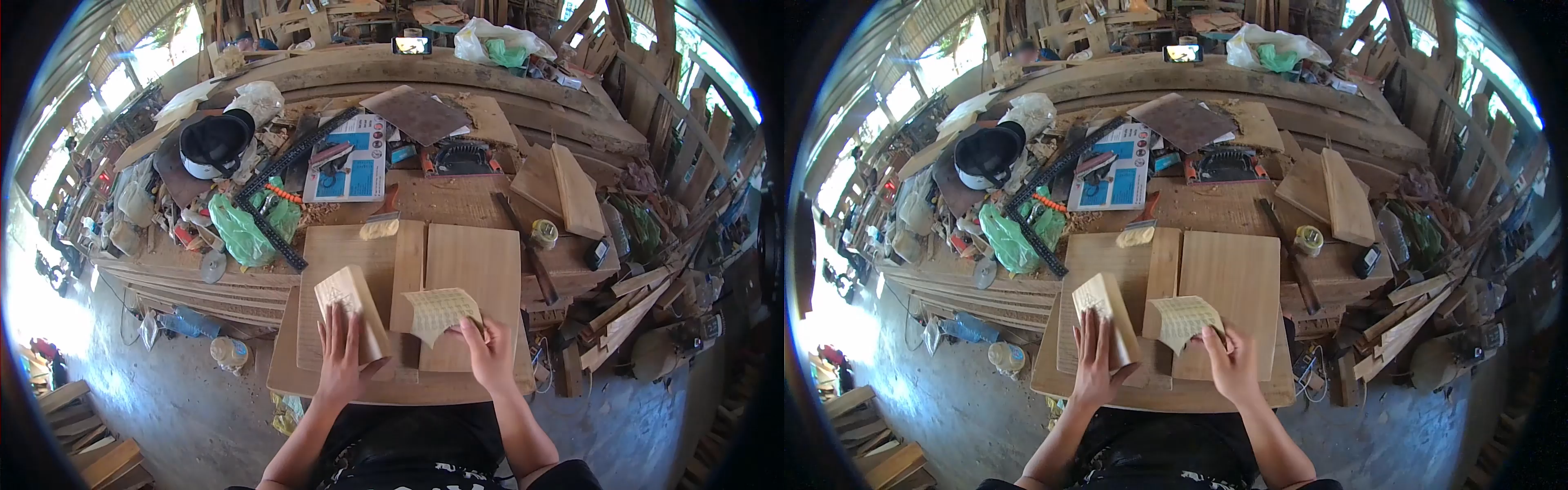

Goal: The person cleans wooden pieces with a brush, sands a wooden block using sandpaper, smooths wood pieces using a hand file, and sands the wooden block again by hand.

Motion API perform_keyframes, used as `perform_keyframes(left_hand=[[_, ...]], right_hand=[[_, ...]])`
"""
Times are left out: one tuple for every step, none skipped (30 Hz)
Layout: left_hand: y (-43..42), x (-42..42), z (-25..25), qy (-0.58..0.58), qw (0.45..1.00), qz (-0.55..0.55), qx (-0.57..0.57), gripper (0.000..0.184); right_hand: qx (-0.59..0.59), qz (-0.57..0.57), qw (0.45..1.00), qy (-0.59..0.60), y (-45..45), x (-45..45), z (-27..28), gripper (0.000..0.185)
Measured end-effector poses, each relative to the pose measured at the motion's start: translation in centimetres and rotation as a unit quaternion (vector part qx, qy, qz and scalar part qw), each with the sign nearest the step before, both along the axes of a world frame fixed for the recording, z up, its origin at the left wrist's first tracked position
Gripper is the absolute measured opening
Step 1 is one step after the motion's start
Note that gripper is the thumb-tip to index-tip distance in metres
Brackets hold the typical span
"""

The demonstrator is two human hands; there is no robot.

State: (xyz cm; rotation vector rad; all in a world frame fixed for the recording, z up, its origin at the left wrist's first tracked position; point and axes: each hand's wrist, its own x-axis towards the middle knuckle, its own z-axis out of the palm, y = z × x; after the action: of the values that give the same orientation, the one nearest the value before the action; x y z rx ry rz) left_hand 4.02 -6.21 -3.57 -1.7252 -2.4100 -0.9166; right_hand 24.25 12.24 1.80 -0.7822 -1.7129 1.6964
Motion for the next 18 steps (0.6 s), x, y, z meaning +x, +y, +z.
perform_keyframes(left_hand=[[-0.3, -0.1, -0.2, -0.018, 0.999, 0.004, 0.031, 0.111], [-0.6, -0.1, -0.2, -0.016, 0.998, 0.006, 0.062, 0.111], [-0.9, -0.3, -0.3, -0.054, 0.996, 0.000, 0.077, 0.111], [-1.2, -0.6, -0.4, -0.092, 0.991, -0.005, 0.093, 0.111], [-1.6, -0.8, -0.5, -0.129, 0.986, -0.011, 0.109, 0.111], [-1.7, -0.7, -0.5, -0.183, 0.974, 0.001, 0.133, 0.099], [-1.9, -1.0, -1.3, -0.154, 0.981, -0.013, 0.114, 0.093], [-2.2, -1.4, -2.8, -0.126, 0.987, -0.030, 0.093, 0.088], [-2.1, -1.5, -3.2, -0.099, 0.991, -0.046, 0.071, 0.082], [-2.0, -1.3, -3.5, -0.143, 0.986, -0.018, 0.083, 0.070], [-2.1, -1.4, -3.8, -0.139, 0.987, -0.031, 0.079, 0.070], [-2.1, -1.7, -3.9, -0.134, 0.987, -0.042, 0.078, 0.071], [-1.9, -1.8, -3.7, -0.129, 0.987, -0.053, 0.079, 0.071], [-2.1, -2.0, -4.3, -0.076, 0.994, -0.051, 0.058, 0.076], [-2.2, -1.8, -4.4, -0.099, 0.994, -0.029, 0.029, 0.079], [-2.2, -1.5, -4.3, -0.121, 0.993, -0.006, 0.001, 0.083], [-2.2, -1.3, -4.2, -0.142, 0.989, 0.018, -0.027, 0.086], [-2.2, -0.9, -5.2, -0.093, 0.994, 0.045, 0.023, 0.092]], right_hand=[[0.057, 0.023, 0.996, -0.068, -0.3, -0.5, 2.0, 0.033], [0.138, 0.044, 0.986, -0.085, -0.8, -1.2, 2.9, 0.036], [0.220, 0.058, 0.969, -0.097, -1.4, -2.0, 3.7, 0.041], [0.324, 0.068, 0.942, -0.056, -2.2, -3.0, 3.9, 0.044], [0.424, 0.077, 0.902, -0.013, -2.9, -4.0, 4.1, 0.047], [0.470, 0.116, 0.875, -0.029, -3.7, -4.8, 3.5, 0.048], [0.514, 0.153, 0.843, -0.046, -4.5, -5.4, 2.2, 0.049], [0.554, 0.189, 0.808, -0.065, -5.2, -5.9, 1.2, 0.050], [0.562, 0.189, 0.801, -0.078, -5.8, -6.3, 0.6, 0.050], [0.570, 0.190, 0.794, -0.091, -6.3, -6.6, 0.2, 0.050], [0.578, 0.191, 0.786, -0.105, -6.6, -6.7, -0.1, 0.050], [0.576, 0.197, 0.785, -0.113, -6.4, -6.7, 0.0, 0.050], [0.576, 0.203, 0.783, -0.120, -6.0, -7.0, 0.6, 0.050], [0.574, 0.209, 0.781, -0.128, -5.5, -7.3, 1.2, 0.051], [0.557, 0.205, 0.796, -0.123, -5.0, -7.9, 1.4, 0.051], [0.540, 0.200, 0.809, -0.116, -4.5, -8.8, 1.7, 0.052], [0.523, 0.195, 0.822, -0.109, -3.9, -9.8, 1.8, 0.053], [0.517, 0.179, 0.832, -0.086, -3.3, -11.0, 1.5, 0.050]])
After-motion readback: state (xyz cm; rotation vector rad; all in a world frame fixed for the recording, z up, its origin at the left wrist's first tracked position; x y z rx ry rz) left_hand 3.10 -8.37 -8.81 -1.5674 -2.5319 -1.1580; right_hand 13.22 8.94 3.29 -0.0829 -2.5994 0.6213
